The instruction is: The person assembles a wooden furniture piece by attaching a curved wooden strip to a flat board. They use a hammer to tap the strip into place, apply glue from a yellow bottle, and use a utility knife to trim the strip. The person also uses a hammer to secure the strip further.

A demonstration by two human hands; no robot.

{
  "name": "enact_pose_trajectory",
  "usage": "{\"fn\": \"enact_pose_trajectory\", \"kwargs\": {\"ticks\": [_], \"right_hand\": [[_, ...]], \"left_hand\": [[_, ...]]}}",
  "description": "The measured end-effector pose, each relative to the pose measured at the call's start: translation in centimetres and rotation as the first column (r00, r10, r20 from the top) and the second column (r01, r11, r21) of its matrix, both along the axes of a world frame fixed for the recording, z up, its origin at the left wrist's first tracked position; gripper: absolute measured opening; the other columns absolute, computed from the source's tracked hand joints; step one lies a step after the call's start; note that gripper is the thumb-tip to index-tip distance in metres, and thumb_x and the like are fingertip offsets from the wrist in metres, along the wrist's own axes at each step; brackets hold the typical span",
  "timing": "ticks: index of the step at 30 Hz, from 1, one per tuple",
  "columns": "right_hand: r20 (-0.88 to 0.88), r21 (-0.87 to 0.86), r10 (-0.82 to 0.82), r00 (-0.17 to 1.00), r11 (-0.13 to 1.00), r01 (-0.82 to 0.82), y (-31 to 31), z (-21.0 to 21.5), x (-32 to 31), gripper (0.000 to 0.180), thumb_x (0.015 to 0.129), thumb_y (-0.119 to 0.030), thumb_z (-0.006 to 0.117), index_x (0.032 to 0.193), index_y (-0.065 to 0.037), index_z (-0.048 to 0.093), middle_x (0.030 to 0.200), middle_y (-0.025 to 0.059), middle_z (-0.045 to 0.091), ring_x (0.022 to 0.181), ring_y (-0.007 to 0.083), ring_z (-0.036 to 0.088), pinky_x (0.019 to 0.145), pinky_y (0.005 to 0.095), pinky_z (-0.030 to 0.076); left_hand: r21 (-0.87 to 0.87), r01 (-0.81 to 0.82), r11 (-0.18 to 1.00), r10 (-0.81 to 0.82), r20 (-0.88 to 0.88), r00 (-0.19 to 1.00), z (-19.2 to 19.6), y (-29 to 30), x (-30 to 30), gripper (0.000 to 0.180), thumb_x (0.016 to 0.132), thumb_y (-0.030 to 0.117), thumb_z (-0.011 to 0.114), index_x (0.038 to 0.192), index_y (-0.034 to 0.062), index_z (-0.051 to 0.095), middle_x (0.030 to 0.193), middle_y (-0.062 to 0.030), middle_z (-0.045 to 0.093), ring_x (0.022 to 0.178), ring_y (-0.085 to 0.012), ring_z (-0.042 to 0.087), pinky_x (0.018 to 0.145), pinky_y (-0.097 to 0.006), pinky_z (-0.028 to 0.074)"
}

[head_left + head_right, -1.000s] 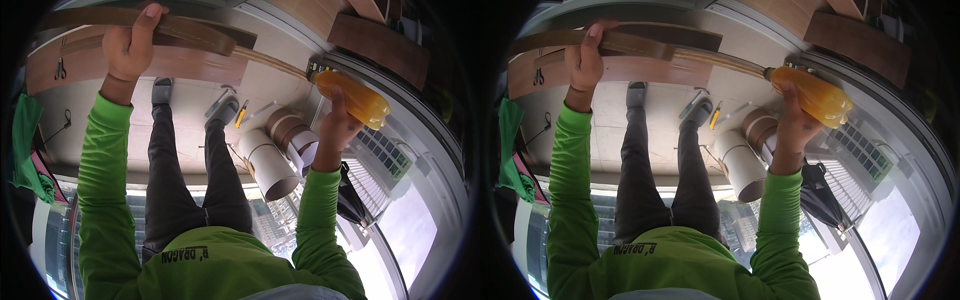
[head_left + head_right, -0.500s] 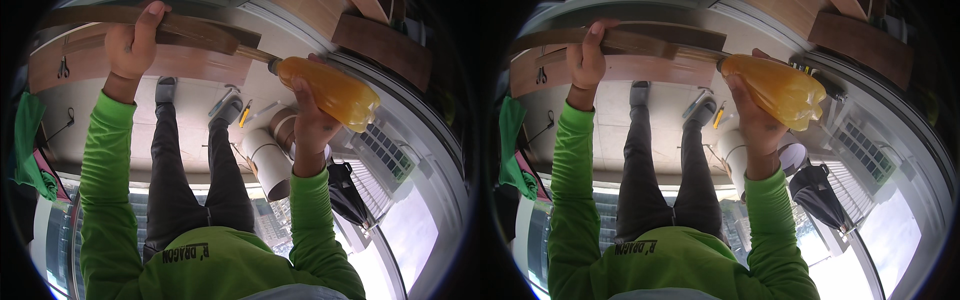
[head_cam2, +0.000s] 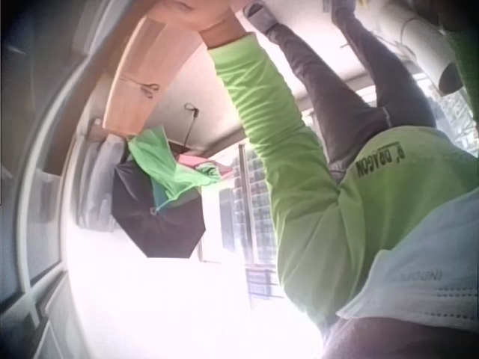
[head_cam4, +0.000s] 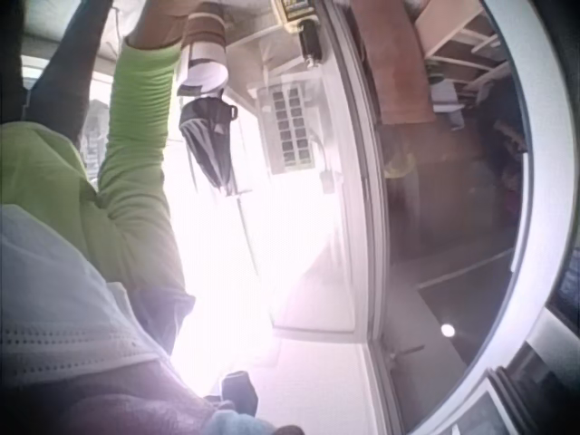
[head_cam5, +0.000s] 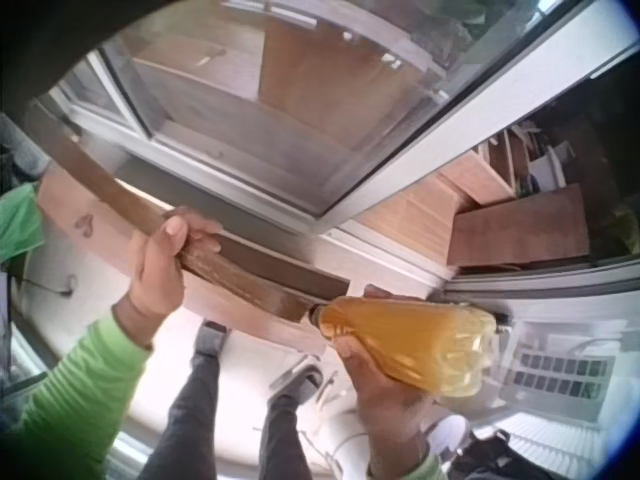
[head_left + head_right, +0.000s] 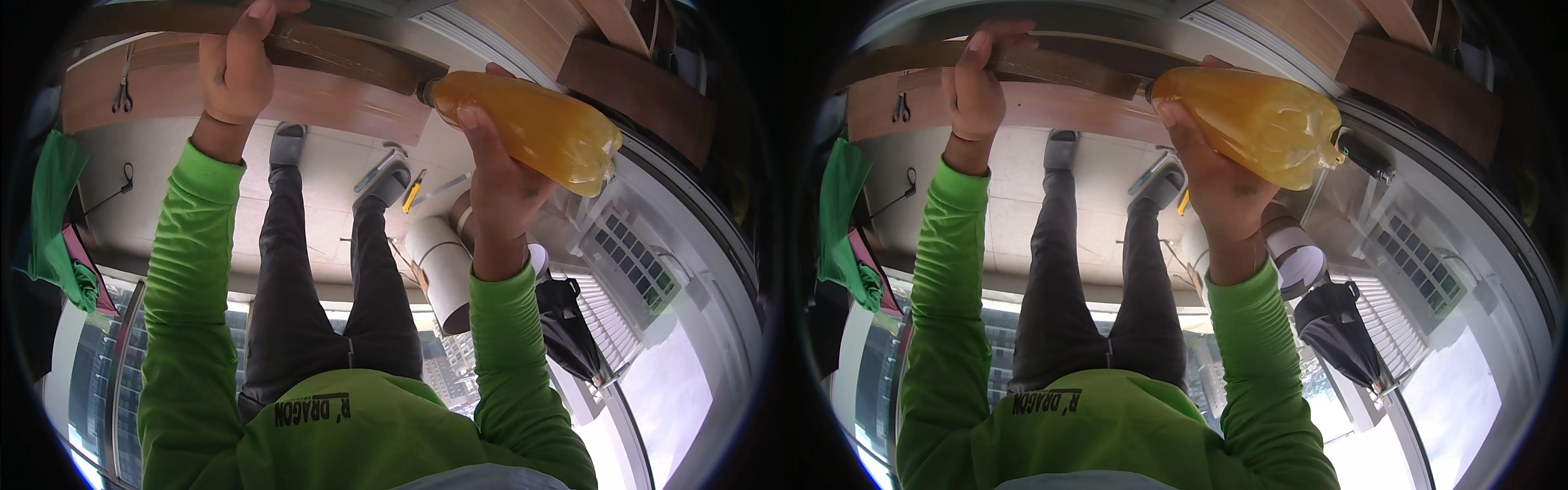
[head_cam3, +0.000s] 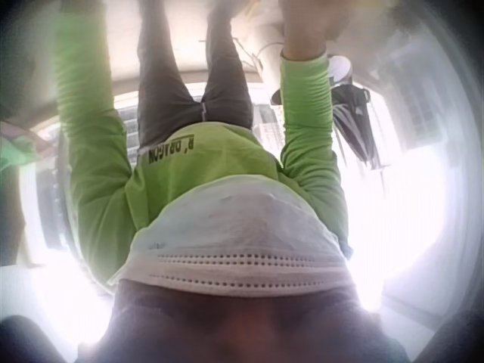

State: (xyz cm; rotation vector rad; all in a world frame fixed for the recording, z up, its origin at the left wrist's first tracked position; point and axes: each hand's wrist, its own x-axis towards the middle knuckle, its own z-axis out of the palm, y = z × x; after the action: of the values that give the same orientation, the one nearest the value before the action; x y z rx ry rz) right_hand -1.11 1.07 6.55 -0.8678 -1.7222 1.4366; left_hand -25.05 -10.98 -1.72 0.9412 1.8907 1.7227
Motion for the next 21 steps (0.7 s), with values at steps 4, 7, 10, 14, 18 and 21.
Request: {"fn": "enact_pose_trajectory", "kwargs": {"ticks": [4, 7, 10, 14, 18, 21], "right_hand": [[0.106, 0.088, 0.096, 0.990, 0.991, -0.106, 0.8, -0.3, 0.2, 0.054, 0.078, 0.007, 0.080, 0.124, 0.001, 0.053, 0.126, 0.0195, 0.062, 0.116, 0.0260, 0.063, 0.095, 0.0373, 0.058], [0.097, -0.015, 0.065, 0.993, 0.998, -0.063, 0.6, 0.2, 0.6, 0.052, 0.078, 0.008, 0.079, 0.123, 0.000, 0.054, 0.124, 0.0178, 0.062, 0.118, 0.0263, 0.062, 0.096, 0.0368, 0.056], [0.047, 0.074, 0.115, 0.992, 0.990, -0.119, 0.1, 0.1, -0.6, 0.048, 0.079, 0.008, 0.078, 0.121, 0.000, 0.057, 0.122, 0.0170, 0.063, 0.116, 0.0263, 0.063, 0.096, 0.0362, 0.056], [0.212, 0.237, 0.182, 0.960, 0.944, -0.231, 0.6, 0.5, -0.7, 0.046, 0.080, 0.008, 0.078, 0.121, 0.001, 0.058, 0.122, 0.0171, 0.063, 0.111, 0.0256, 0.064, 0.094, 0.0342, 0.057], [0.222, 0.130, 0.091, 0.971, 0.984, -0.122, 1.4, 0.9, 1.1, 0.049, 0.079, 0.004, 0.080, 0.123, 0.000, 0.057, 0.124, 0.0159, 0.062, 0.109, 0.0232, 0.065, 0.093, 0.0324, 0.055], [0.145, 0.056, 0.182, 0.972, 0.980, -0.192, 0.0, 0.8, -0.4, 0.049, 0.080, 0.003, 0.080, 0.123, 0.000, 0.057, 0.125, 0.0160, 0.062, 0.108, 0.0212, 0.065, 0.093, 0.0321, 0.056]], "left_hand": [[0.023, -0.005, 1.000, 0.006, -0.037, 0.999, 0.3, -0.2, -0.4, 0.052, 0.097, 0.022, 0.025, 0.104, -0.0075, 0.067, 0.102, -0.0180, 0.072, 0.090, -0.0219, 0.066, 0.089, -0.030, 0.048], [0.002, 0.012, 1.000, -0.011, -0.038, 0.999, 0.2, -1.0, -0.8, 0.052, 0.096, 0.025, 0.025, 0.105, -0.0062, 0.067, 0.098, -0.0177, 0.072, 0.090, -0.0218, 0.066, 0.088, -0.030, 0.047], [-0.022, -0.002, 1.000, 0.002, 0.027, 1.000, 0.8, -0.8, -0.4, 0.054, 0.096, 0.028, 0.025, 0.106, -0.0048, 0.067, 0.093, -0.0166, 0.072, 0.090, -0.0213, 0.065, 0.088, -0.030, 0.047], [0.099, -0.112, 0.989, 0.087, 0.225, 0.970, 0.5, -0.3, 0.1, 0.052, 0.096, 0.034, 0.033, 0.102, -0.0038, 0.068, 0.086, -0.0134, 0.070, 0.083, -0.0194, 0.064, 0.080, -0.030, 0.048], [0.159, -0.197, 0.967, 0.126, 0.372, 0.920, 1.4, 0.2, 1.0, 0.051, 0.096, 0.043, 0.045, 0.093, -0.0032, 0.068, 0.081, -0.0109, 0.067, 0.075, -0.0188, 0.064, 0.070, -0.029, 0.049], [0.157, -0.191, 0.969, 0.116, 0.394, 0.912, 1.2, -0.2, 1.1, 0.050, 0.095, 0.042, 0.046, 0.094, -0.0031, 0.068, 0.082, -0.0114, 0.068, 0.077, -0.0199, 0.065, 0.073, -0.030, 0.050]]}}
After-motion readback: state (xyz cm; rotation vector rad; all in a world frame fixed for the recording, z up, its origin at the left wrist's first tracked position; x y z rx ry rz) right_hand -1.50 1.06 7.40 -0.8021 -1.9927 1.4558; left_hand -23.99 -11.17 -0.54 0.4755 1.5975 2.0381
